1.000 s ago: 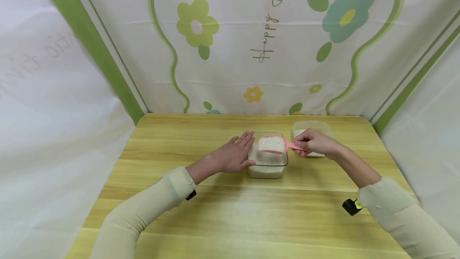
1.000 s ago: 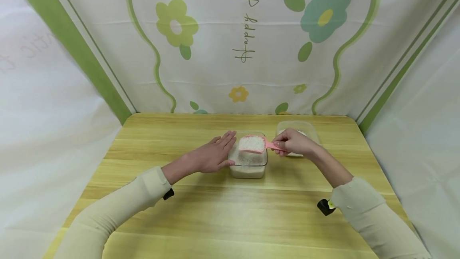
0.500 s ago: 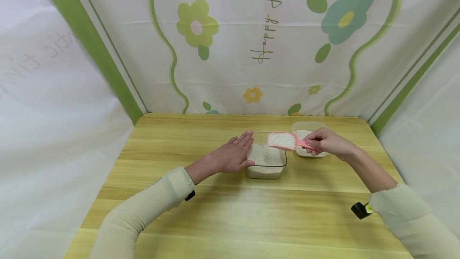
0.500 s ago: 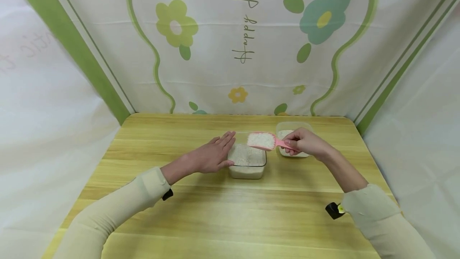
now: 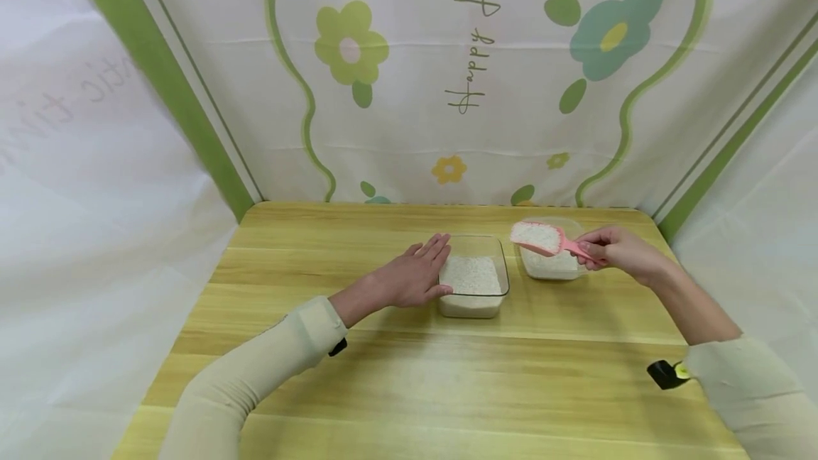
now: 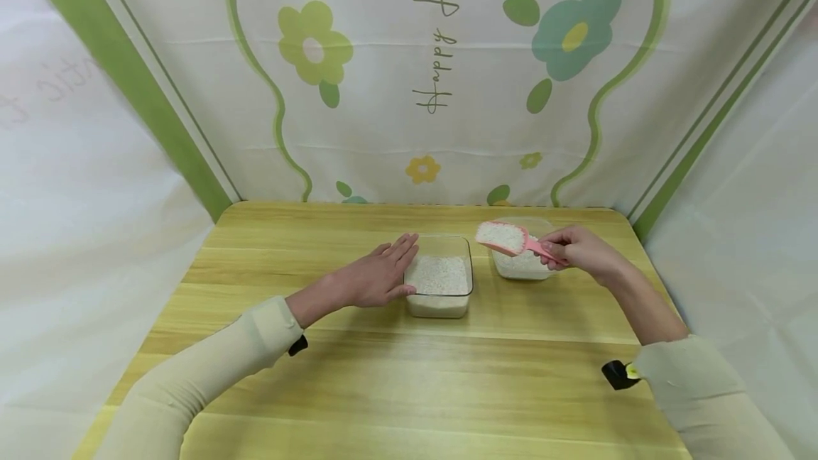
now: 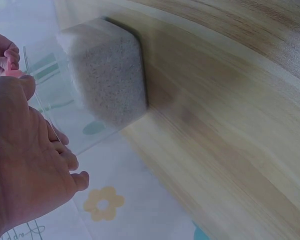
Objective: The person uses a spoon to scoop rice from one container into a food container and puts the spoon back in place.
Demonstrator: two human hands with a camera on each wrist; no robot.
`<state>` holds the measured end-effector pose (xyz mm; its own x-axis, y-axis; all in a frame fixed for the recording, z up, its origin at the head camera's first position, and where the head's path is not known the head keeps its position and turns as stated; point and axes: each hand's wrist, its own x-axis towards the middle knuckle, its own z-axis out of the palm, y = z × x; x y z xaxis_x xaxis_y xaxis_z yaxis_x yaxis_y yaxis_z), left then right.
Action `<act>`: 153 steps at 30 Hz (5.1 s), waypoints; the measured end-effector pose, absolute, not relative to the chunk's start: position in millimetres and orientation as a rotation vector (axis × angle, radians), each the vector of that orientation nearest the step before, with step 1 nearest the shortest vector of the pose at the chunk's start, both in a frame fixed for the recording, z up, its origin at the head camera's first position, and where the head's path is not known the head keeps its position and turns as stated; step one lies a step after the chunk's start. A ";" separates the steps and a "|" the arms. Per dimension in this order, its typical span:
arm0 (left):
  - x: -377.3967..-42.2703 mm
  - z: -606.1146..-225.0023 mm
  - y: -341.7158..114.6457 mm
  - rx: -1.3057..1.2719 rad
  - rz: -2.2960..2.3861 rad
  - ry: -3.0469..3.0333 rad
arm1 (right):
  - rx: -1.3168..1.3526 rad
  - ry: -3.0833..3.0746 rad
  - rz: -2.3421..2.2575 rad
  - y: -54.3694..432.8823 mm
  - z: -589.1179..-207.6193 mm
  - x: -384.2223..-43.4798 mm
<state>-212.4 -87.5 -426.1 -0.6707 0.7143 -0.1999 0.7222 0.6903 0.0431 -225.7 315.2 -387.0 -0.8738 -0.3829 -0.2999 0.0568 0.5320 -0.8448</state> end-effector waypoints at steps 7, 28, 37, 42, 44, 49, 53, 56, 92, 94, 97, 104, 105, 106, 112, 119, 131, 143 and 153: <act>-212.3 -426.7 -87.4 1.158 -0.074 2.701 | -0.201 2.353 -1.298 339.6 -394.6 -232.9; -211.5 -424.0 -87.7 1.156 -0.069 2.684 | -0.084 2.531 -1.132 378.9 -408.3 -234.7; -211.1 -424.1 -87.4 1.157 -0.088 2.691 | -0.046 2.618 -1.080 381.2 -408.0 -234.7; -211.2 -423.3 -87.3 1.162 -0.088 2.688 | -0.016 2.634 -1.071 381.6 -407.4 -234.0; -211.1 -423.1 -87.2 1.163 -0.089 2.688 | -0.009 2.636 -1.073 381.4 -406.9 -233.7; -210.9 -422.9 -87.1 1.157 -0.095 2.689 | -0.001 2.654 -1.065 382.0 -405.6 -233.5; -211.8 -424.0 -87.2 1.152 -0.098 2.687 | -0.002 2.667 -1.056 383.0 -404.7 -233.4; -212.1 -424.3 -87.1 1.149 -0.105 2.688 | -0.007 2.674 -1.051 383.9 -404.8 -233.3; -213.7 -427.0 -87.6 1.153 -0.098 2.700 | -0.068 2.802 -0.817 381.5 -407.5 -231.4; -213.6 -426.9 -87.7 1.157 -0.094 2.700 | -0.072 2.802 -0.812 381.9 -408.6 -231.2; -213.3 -426.3 -87.5 1.162 -0.086 2.701 | -0.082 2.798 -0.809 382.5 -410.3 -230.9; -212.5 -425.0 -86.7 1.162 -0.082 2.703 | -0.102 2.811 -0.768 382.3 -412.9 -229.3; -212.6 -425.0 -86.7 1.163 -0.083 2.705 | -0.105 2.815 -0.761 382.2 -412.8 -228.9; -212.7 -425.1 -86.7 1.164 -0.085 2.705 | -0.108 2.818 -0.755 382.0 -412.7 -228.5; -213.2 -425.6 -87.0 1.162 -0.086 2.703 | -0.129 2.850 -0.709 380.4 -411.0 -225.1; -213.5 -425.9 -87.0 1.148 -0.092 2.694 | -0.172 2.906 -0.627 379.4 -410.2 -223.1; -213.1 -425.5 -86.6 1.147 -0.105 2.696 | -0.209 2.929 -0.569 378.9 -404.2 -217.9; -212.9 -425.7 -86.0 1.138 -0.094 2.698 | -0.260 2.942 -0.484 374.9 -397.3 -212.9; -212.3 -424.7 -87.0 1.148 -0.100 2.698 | -0.295 2.970 -0.424 371.5 -395.1 -212.3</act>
<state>-212.3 -87.0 -424.7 -0.6754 0.7051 -0.2160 0.7191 0.6946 0.0189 -212.3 371.5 -395.1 -0.9730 -0.2096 -0.0972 -0.1740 0.9416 -0.2882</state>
